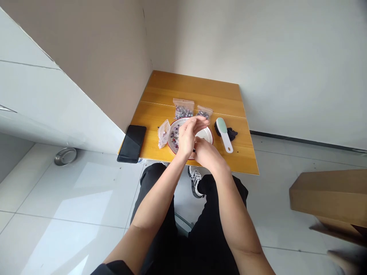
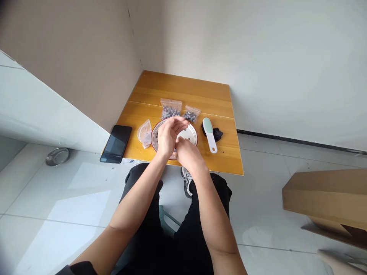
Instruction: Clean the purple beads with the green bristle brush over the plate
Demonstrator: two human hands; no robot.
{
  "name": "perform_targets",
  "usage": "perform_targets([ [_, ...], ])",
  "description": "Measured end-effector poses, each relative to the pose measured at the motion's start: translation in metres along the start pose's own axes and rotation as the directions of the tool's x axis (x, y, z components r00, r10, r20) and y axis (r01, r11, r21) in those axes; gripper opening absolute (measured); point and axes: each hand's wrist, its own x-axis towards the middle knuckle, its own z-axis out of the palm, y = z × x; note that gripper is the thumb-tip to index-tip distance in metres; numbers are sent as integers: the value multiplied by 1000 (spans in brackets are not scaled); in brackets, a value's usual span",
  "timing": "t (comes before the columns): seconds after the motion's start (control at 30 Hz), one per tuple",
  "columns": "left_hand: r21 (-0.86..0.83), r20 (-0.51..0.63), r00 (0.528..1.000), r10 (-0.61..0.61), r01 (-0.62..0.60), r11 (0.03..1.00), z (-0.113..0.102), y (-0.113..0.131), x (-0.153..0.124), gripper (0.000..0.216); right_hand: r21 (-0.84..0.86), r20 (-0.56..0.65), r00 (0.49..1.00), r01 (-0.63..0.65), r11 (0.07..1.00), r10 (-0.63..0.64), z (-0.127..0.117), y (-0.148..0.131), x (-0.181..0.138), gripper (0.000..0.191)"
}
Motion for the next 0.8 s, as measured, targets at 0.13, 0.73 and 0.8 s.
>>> perform_targets([
  [0.13,58,5,999,-32,31,998,-13,-8,8,30,-84,-7,998,66,994,-66,1,5,3,12],
  [0.73,47,-179,949,-259,272,961,-35,-9,17,28,106,-23,998,52,993,-50,-26,26,27,22],
  [0.8,-34,-204,929,-308,308,951,-35,-10,20,29,149,-64,998,38,988,-29,-33,30,27,21],
])
